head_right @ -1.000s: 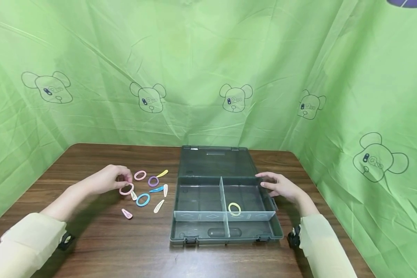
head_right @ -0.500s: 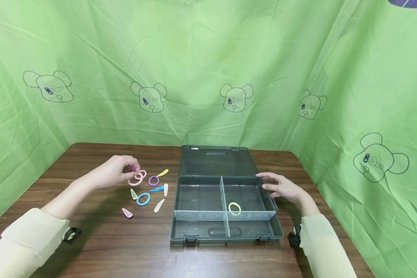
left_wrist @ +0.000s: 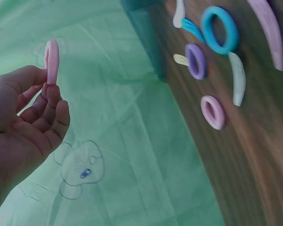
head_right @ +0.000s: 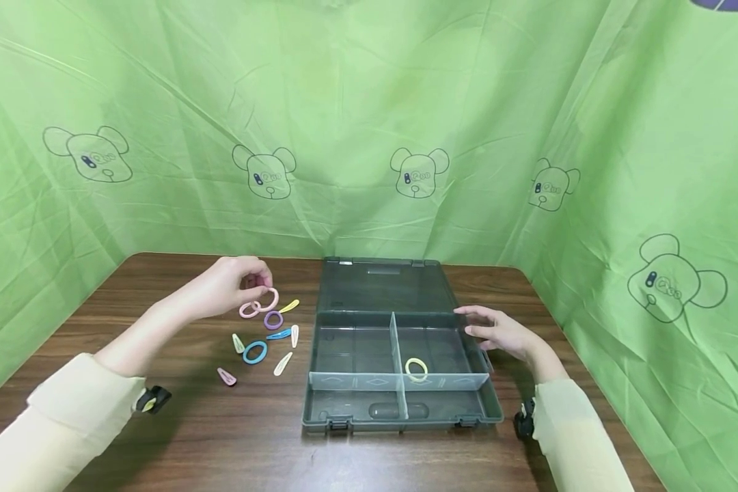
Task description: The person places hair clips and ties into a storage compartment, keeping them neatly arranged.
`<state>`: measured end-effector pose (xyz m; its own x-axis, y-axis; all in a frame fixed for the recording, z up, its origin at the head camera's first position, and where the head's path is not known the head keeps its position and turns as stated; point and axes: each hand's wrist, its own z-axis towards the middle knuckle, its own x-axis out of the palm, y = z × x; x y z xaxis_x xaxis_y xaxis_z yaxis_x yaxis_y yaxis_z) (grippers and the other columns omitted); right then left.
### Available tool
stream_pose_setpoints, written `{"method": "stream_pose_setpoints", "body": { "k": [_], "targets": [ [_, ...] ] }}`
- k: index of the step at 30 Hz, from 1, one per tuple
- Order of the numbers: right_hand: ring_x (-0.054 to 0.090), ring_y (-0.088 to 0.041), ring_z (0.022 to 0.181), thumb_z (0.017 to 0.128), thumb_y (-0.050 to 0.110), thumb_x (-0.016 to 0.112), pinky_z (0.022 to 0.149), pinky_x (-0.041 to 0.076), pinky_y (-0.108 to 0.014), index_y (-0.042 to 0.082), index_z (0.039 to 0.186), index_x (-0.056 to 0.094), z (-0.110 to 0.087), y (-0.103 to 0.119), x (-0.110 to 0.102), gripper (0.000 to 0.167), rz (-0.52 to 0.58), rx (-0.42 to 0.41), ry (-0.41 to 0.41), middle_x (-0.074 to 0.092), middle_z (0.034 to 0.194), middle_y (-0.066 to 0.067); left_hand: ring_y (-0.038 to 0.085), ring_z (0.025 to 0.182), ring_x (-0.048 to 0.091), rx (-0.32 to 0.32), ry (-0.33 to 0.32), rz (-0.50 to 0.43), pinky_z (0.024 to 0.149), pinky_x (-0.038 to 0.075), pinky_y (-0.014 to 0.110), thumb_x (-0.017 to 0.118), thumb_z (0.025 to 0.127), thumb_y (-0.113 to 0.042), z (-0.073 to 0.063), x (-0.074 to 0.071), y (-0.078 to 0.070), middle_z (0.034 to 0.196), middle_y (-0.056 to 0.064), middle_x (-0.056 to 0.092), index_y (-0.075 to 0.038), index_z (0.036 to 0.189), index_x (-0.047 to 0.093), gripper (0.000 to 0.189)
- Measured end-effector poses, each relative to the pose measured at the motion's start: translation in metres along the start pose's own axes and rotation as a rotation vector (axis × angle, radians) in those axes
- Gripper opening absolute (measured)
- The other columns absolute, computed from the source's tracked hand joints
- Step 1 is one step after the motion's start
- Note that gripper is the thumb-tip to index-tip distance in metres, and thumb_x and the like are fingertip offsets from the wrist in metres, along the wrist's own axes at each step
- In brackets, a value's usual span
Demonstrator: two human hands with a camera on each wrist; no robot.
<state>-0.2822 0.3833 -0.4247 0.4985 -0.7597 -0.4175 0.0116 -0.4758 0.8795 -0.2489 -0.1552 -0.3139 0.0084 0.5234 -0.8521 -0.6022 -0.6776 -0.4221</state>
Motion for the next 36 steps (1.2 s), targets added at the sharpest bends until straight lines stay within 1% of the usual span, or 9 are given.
{"method": "stream_pose_setpoints", "body": {
  "k": [4, 9, 14, 18, 22, 25, 30, 33, 36],
  "targets": [
    [0.033, -0.042, 0.130, 0.094, 0.025, 0.057, 0.088, 0.048, -0.043, 0.014, 0.142, 0.039, 0.001, 0.000, 0.000, 0.053, -0.001, -0.002, 0.002, 0.025, 0.148, -0.026, 0.010, 0.065, 0.051, 0.018, -0.021, -0.008, 0.058, 0.044, 0.025, 0.068, 0.083, -0.009, 0.008, -0.004, -0.011, 0.072, -0.005, 0.055, -0.015, 0.081, 0.063, 0.008],
    [0.036, -0.040, 0.128, 0.093, 0.027, 0.058, 0.087, 0.047, -0.042, 0.014, 0.142, 0.039, 0.002, 0.000, -0.002, 0.054, -0.001, -0.004, -0.004, 0.028, 0.147, -0.024, 0.010, 0.066, 0.050, 0.047, -0.054, -0.016, 0.060, 0.043, 0.026, 0.066, 0.083, -0.010, 0.019, -0.008, -0.022, 0.071, -0.005, 0.055, -0.013, 0.083, 0.064, 0.004],
    [0.037, -0.038, 0.128, 0.093, 0.027, 0.058, 0.086, 0.048, -0.041, 0.014, 0.142, 0.039, 0.002, 0.000, -0.002, 0.054, 0.005, -0.001, -0.011, 0.028, 0.147, -0.024, 0.011, 0.067, 0.051, 0.061, -0.078, -0.036, 0.062, 0.043, 0.026, 0.065, 0.082, -0.009, 0.029, -0.008, -0.033, 0.072, -0.005, 0.056, -0.016, 0.083, 0.064, 0.006],
    [0.036, -0.038, 0.129, 0.094, 0.025, 0.058, 0.086, 0.048, -0.041, 0.014, 0.142, 0.039, 0.001, -0.001, 0.000, 0.053, 0.010, 0.003, -0.008, 0.026, 0.147, -0.025, 0.011, 0.068, 0.051, 0.076, -0.075, -0.054, 0.062, 0.044, 0.026, 0.065, 0.080, -0.009, 0.036, -0.006, -0.040, 0.073, -0.004, 0.056, -0.016, 0.082, 0.064, 0.007],
    [0.035, -0.038, 0.130, 0.094, 0.025, 0.057, 0.087, 0.048, -0.042, 0.013, 0.142, 0.039, 0.001, -0.003, 0.001, 0.052, 0.007, -0.005, -0.011, 0.027, 0.147, -0.025, 0.011, 0.068, 0.051, 0.091, -0.072, -0.088, 0.062, 0.044, 0.026, 0.065, 0.081, -0.010, 0.041, -0.003, -0.047, 0.072, -0.005, 0.056, -0.013, 0.084, 0.066, 0.005],
    [0.040, -0.035, 0.127, 0.094, 0.026, 0.057, 0.087, 0.047, -0.042, 0.014, 0.142, 0.039, 0.001, -0.004, 0.002, 0.052, 0.007, -0.007, -0.016, 0.030, 0.146, -0.024, 0.011, 0.068, 0.052, 0.102, -0.066, -0.129, 0.062, 0.044, 0.026, 0.065, 0.082, -0.011, 0.045, 0.000, -0.054, 0.072, -0.004, 0.056, -0.011, 0.085, 0.066, 0.003],
    [0.047, -0.028, 0.122, 0.095, 0.024, 0.056, 0.087, 0.047, -0.040, 0.014, 0.142, 0.039, 0.001, -0.005, 0.002, 0.052, 0.018, -0.004, -0.012, 0.032, 0.145, -0.023, 0.012, 0.068, 0.052, 0.108, -0.057, -0.174, 0.061, 0.044, 0.026, 0.063, 0.084, -0.010, 0.053, 0.005, -0.065, 0.073, -0.004, 0.057, -0.015, 0.084, 0.065, 0.006],
    [0.045, -0.030, 0.123, 0.095, 0.023, 0.056, 0.088, 0.047, -0.042, 0.014, 0.142, 0.039, 0.001, -0.004, 0.002, 0.051, 0.026, 0.000, -0.013, 0.031, 0.145, -0.023, 0.012, 0.068, 0.051, 0.117, -0.064, -0.175, 0.061, 0.044, 0.026, 0.063, 0.083, -0.008, 0.058, 0.007, -0.074, 0.073, -0.004, 0.057, -0.016, 0.084, 0.064, 0.008],
    [0.043, -0.033, 0.125, 0.095, 0.024, 0.056, 0.089, 0.047, -0.043, 0.015, 0.142, 0.039, 0.001, -0.005, 0.002, 0.052, 0.031, 0.007, -0.018, 0.031, 0.145, -0.023, 0.011, 0.069, 0.051, 0.139, -0.065, -0.174, 0.062, 0.044, 0.025, 0.063, 0.082, -0.009, 0.065, 0.011, -0.083, 0.074, -0.003, 0.057, -0.014, 0.084, 0.065, 0.005]
  ]
}}
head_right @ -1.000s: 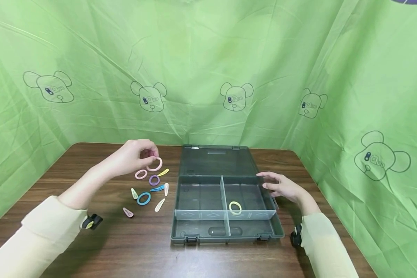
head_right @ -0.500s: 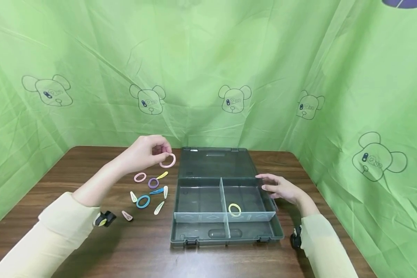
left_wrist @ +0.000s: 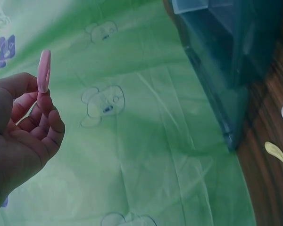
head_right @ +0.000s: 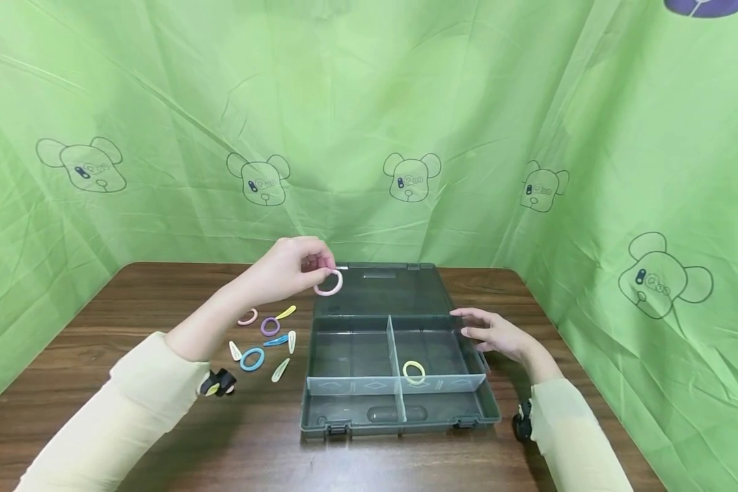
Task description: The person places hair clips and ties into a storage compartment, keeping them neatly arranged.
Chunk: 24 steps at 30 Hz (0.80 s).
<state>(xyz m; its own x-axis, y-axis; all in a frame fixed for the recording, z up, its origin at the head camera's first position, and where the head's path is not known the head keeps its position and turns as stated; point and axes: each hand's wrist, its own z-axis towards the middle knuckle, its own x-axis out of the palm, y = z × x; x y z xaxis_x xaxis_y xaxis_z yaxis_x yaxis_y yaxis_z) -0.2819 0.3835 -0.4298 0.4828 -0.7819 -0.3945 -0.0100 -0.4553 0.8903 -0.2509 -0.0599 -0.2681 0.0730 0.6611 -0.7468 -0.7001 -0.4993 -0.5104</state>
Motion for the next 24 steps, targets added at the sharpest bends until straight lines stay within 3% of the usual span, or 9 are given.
{"method": "stream_pose_setpoints", "body": {
  "k": [6, 24],
  "targets": [
    [0.045, -0.032, 0.124, 0.094, 0.028, 0.058, 0.089, 0.047, -0.042, 0.015, 0.142, 0.039, 0.000, 0.000, 0.000, 0.054, -0.001, 0.003, -0.007, 0.032, 0.145, -0.023, 0.011, 0.069, 0.053, 0.028, 0.022, -0.025, 0.062, 0.046, 0.023, 0.066, 0.083, -0.010, 0.016, 0.014, -0.010, 0.075, -0.003, 0.057, -0.010, 0.087, 0.066, 0.004],
    [0.041, -0.035, 0.128, 0.094, 0.024, 0.057, 0.089, 0.047, -0.042, 0.014, 0.143, 0.038, -0.001, 0.001, 0.002, 0.053, 0.004, 0.007, -0.006, 0.028, 0.148, -0.022, 0.006, 0.070, 0.054, 0.061, 0.064, -0.071, 0.065, 0.045, 0.017, 0.066, 0.086, -0.011, 0.050, 0.062, -0.033, 0.078, -0.005, 0.060, -0.014, 0.089, 0.068, 0.005]
  ]
}}
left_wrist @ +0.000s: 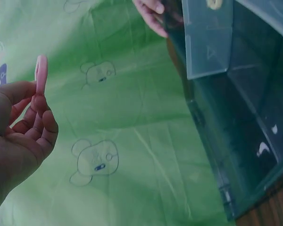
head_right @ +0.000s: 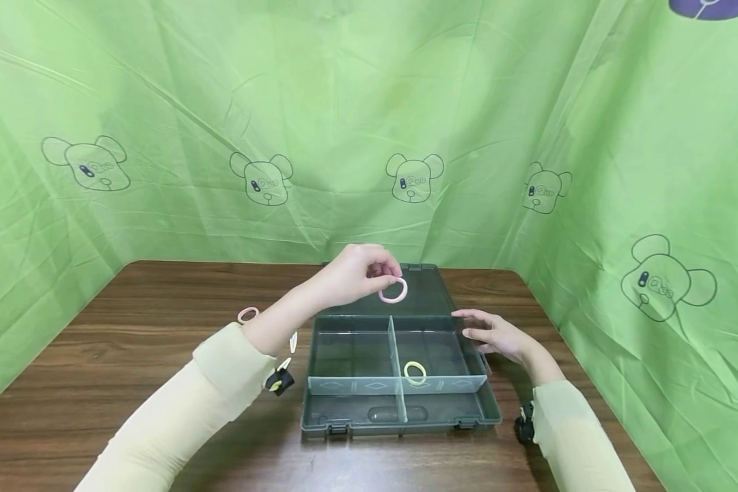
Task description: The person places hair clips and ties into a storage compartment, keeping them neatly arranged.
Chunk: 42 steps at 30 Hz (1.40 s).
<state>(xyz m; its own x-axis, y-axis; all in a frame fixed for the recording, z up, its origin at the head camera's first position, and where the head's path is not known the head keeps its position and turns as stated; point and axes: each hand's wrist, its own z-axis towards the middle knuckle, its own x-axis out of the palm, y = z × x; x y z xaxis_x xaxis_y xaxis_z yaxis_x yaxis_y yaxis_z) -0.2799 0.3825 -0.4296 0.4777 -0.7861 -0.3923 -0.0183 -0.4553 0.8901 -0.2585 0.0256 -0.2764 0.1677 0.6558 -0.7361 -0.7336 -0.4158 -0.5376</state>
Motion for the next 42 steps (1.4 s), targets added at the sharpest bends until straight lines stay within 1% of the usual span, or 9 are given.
{"method": "stream_pose_setpoints", "body": {
  "k": [7, 13, 18, 23, 26, 30, 34, 37, 42],
  "targets": [
    [0.043, -0.031, 0.127, 0.095, 0.024, 0.056, 0.088, 0.047, -0.041, 0.015, 0.143, 0.038, 0.001, 0.001, 0.000, 0.052, 0.019, 0.018, 0.007, 0.032, 0.146, -0.021, 0.006, 0.071, 0.055, 0.032, 0.060, -0.010, 0.065, 0.045, 0.014, 0.066, 0.085, -0.009, 0.013, 0.023, -0.007, 0.078, -0.003, 0.062, -0.012, 0.089, 0.068, 0.005],
    [0.043, -0.030, 0.126, 0.095, 0.025, 0.056, 0.089, 0.046, -0.042, 0.015, 0.143, 0.037, -0.001, 0.001, -0.001, 0.053, 0.011, 0.021, 0.006, 0.032, 0.146, -0.020, 0.002, 0.072, 0.056, 0.047, 0.109, 0.014, 0.070, 0.043, 0.012, 0.070, 0.085, -0.016, 0.025, 0.042, -0.006, 0.077, -0.007, 0.064, -0.014, 0.089, 0.068, 0.005],
    [0.043, -0.031, 0.125, 0.094, 0.025, 0.056, 0.089, 0.047, -0.042, 0.012, 0.143, 0.036, -0.001, 0.000, -0.001, 0.055, 0.022, 0.011, 0.010, 0.029, 0.147, -0.024, -0.001, 0.065, 0.057, 0.016, 0.158, -0.035, 0.065, 0.045, 0.010, 0.068, 0.086, -0.018, 0.033, 0.063, 0.000, 0.073, -0.008, 0.064, -0.012, 0.090, 0.068, 0.006],
    [0.046, -0.026, 0.122, 0.095, 0.023, 0.055, 0.089, 0.047, -0.041, 0.010, 0.144, 0.034, -0.001, -0.003, -0.001, 0.054, 0.034, -0.007, 0.016, 0.028, 0.147, -0.027, -0.002, 0.065, 0.056, -0.011, 0.153, -0.036, 0.064, 0.043, 0.009, 0.069, 0.086, -0.018, 0.039, 0.080, 0.008, 0.072, -0.010, 0.064, -0.013, 0.089, 0.069, 0.005],
    [0.050, -0.020, 0.117, 0.095, 0.023, 0.056, 0.088, 0.048, -0.039, 0.012, 0.144, 0.035, 0.000, -0.004, -0.002, 0.054, 0.040, -0.003, 0.007, 0.032, 0.146, -0.023, -0.001, 0.066, 0.056, -0.020, 0.163, -0.025, 0.064, 0.042, 0.010, 0.069, 0.085, -0.018, 0.041, 0.088, 0.012, 0.072, -0.009, 0.065, -0.014, 0.088, 0.070, 0.005],
    [0.052, -0.014, 0.114, 0.095, 0.024, 0.056, 0.087, 0.048, -0.039, 0.016, 0.143, 0.038, 0.002, -0.006, -0.003, 0.053, 0.038, 0.002, 0.005, 0.036, 0.145, -0.017, -0.001, 0.067, 0.056, -0.029, 0.207, -0.005, 0.064, 0.042, 0.010, 0.069, 0.086, -0.018, 0.043, 0.099, 0.013, 0.074, -0.009, 0.066, -0.014, 0.089, 0.070, 0.005],
    [0.049, -0.016, 0.117, 0.095, 0.025, 0.056, 0.088, 0.047, -0.040, 0.015, 0.143, 0.037, 0.002, -0.006, -0.004, 0.053, 0.035, 0.002, 0.016, 0.032, 0.147, -0.019, -0.002, 0.067, 0.055, -0.025, 0.247, 0.052, 0.064, 0.040, 0.009, 0.068, 0.086, -0.016, 0.044, 0.112, 0.014, 0.074, -0.009, 0.065, -0.014, 0.089, 0.070, 0.004],
    [0.045, -0.024, 0.121, 0.095, 0.026, 0.056, 0.089, 0.047, -0.041, 0.015, 0.143, 0.037, 0.001, -0.006, -0.004, 0.053, 0.029, 0.006, 0.016, 0.028, 0.148, -0.022, -0.002, 0.067, 0.054, -0.018, 0.277, 0.084, 0.063, 0.040, 0.009, 0.068, 0.086, -0.016, 0.044, 0.123, 0.017, 0.074, -0.009, 0.064, -0.014, 0.089, 0.070, 0.004],
    [0.034, -0.039, 0.129, 0.095, 0.026, 0.055, 0.091, 0.046, -0.046, 0.015, 0.143, 0.037, 0.001, -0.006, -0.003, 0.053, 0.028, 0.005, 0.019, 0.023, 0.149, -0.025, -0.002, 0.068, 0.054, -0.012, 0.342, 0.068, 0.063, 0.040, 0.008, 0.069, 0.085, -0.014, 0.041, 0.138, 0.022, 0.074, -0.010, 0.063, -0.014, 0.090, 0.070, 0.005]
  ]
}}
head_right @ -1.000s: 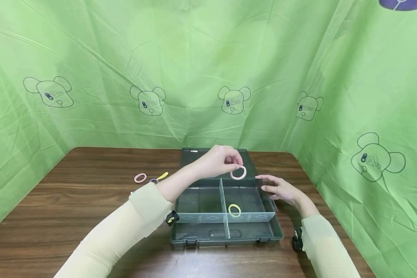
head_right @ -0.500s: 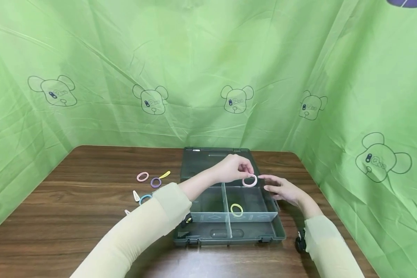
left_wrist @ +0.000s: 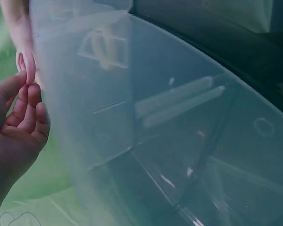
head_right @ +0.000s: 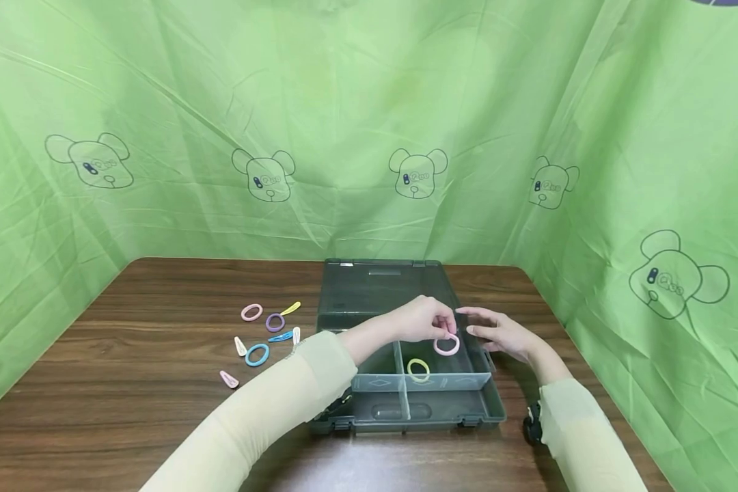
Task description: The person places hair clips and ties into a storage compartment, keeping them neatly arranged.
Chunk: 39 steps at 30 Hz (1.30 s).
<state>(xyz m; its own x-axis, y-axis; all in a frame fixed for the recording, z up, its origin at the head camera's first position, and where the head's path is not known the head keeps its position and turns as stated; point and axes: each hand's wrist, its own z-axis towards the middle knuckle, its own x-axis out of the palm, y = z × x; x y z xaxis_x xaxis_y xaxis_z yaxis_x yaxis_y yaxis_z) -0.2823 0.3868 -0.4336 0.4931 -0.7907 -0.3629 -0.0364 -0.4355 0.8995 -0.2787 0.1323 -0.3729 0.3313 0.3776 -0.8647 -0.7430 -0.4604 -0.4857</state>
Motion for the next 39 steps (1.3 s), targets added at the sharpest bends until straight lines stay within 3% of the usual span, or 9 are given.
{"method": "stream_pose_setpoints", "body": {
  "k": [6, 14, 22, 27, 33, 39],
  "targets": [
    [0.035, -0.040, 0.129, 0.095, 0.025, 0.055, 0.092, 0.046, -0.047, 0.015, 0.145, 0.035, 0.001, -0.001, 0.000, 0.054, 0.007, 0.002, 0.005, 0.024, 0.149, -0.024, -0.003, 0.070, 0.054, 0.029, 0.050, 0.004, 0.065, 0.040, 0.008, 0.069, 0.085, -0.014, 0.000, 0.010, 0.005, 0.076, -0.009, 0.063, -0.015, 0.089, 0.069, 0.004],
    [0.054, -0.021, 0.114, 0.096, 0.022, 0.053, 0.087, 0.049, -0.038, 0.013, 0.145, 0.032, 0.001, 0.000, -0.001, 0.054, 0.047, -0.025, 0.023, 0.030, 0.145, -0.026, -0.004, 0.069, 0.053, 0.059, 0.118, 0.021, 0.065, 0.040, 0.007, 0.070, 0.084, -0.017, 0.000, 0.022, 0.013, 0.074, -0.010, 0.063, -0.014, 0.087, 0.069, 0.004],
    [0.054, -0.011, 0.114, 0.097, 0.022, 0.052, 0.088, 0.049, -0.036, 0.013, 0.146, 0.031, 0.001, 0.000, -0.001, 0.054, 0.082, -0.032, 0.042, 0.031, 0.146, -0.025, -0.004, 0.067, 0.053, 0.021, 0.159, 0.081, 0.062, 0.040, 0.009, 0.070, 0.084, -0.022, -0.003, 0.030, 0.014, 0.071, -0.015, 0.061, -0.022, 0.082, 0.067, 0.004],
    [0.052, -0.013, 0.117, 0.096, 0.023, 0.053, 0.090, 0.047, -0.038, 0.014, 0.146, 0.032, 0.001, 0.001, 0.000, 0.055, 0.061, -0.015, 0.030, 0.032, 0.147, -0.022, -0.005, 0.067, 0.054, 0.000, 0.199, 0.146, 0.061, 0.040, 0.010, 0.070, 0.085, -0.027, -0.003, 0.034, 0.011, 0.071, -0.018, 0.061, -0.026, 0.081, 0.066, 0.006],
    [0.052, -0.020, 0.118, 0.097, 0.024, 0.053, 0.091, 0.047, -0.038, 0.014, 0.146, 0.032, -0.001, 0.002, 0.000, 0.055, 0.045, -0.010, 0.021, 0.031, 0.147, -0.022, -0.005, 0.068, 0.055, 0.046, 0.219, 0.151, 0.064, 0.041, 0.008, 0.070, 0.085, -0.024, 0.002, 0.035, 0.007, 0.073, -0.015, 0.062, -0.022, 0.082, 0.067, 0.005],
    [0.055, -0.016, 0.114, 0.097, 0.021, 0.052, 0.088, 0.049, -0.038, 0.013, 0.146, 0.031, -0.001, 0.000, -0.001, 0.054, 0.060, -0.025, 0.035, 0.034, 0.145, -0.019, -0.006, 0.065, 0.055, 0.066, 0.226, 0.173, 0.065, 0.040, 0.008, 0.070, 0.085, -0.024, 0.003, 0.040, 0.003, 0.072, -0.015, 0.062, -0.022, 0.082, 0.067, 0.005]
  ]
}}
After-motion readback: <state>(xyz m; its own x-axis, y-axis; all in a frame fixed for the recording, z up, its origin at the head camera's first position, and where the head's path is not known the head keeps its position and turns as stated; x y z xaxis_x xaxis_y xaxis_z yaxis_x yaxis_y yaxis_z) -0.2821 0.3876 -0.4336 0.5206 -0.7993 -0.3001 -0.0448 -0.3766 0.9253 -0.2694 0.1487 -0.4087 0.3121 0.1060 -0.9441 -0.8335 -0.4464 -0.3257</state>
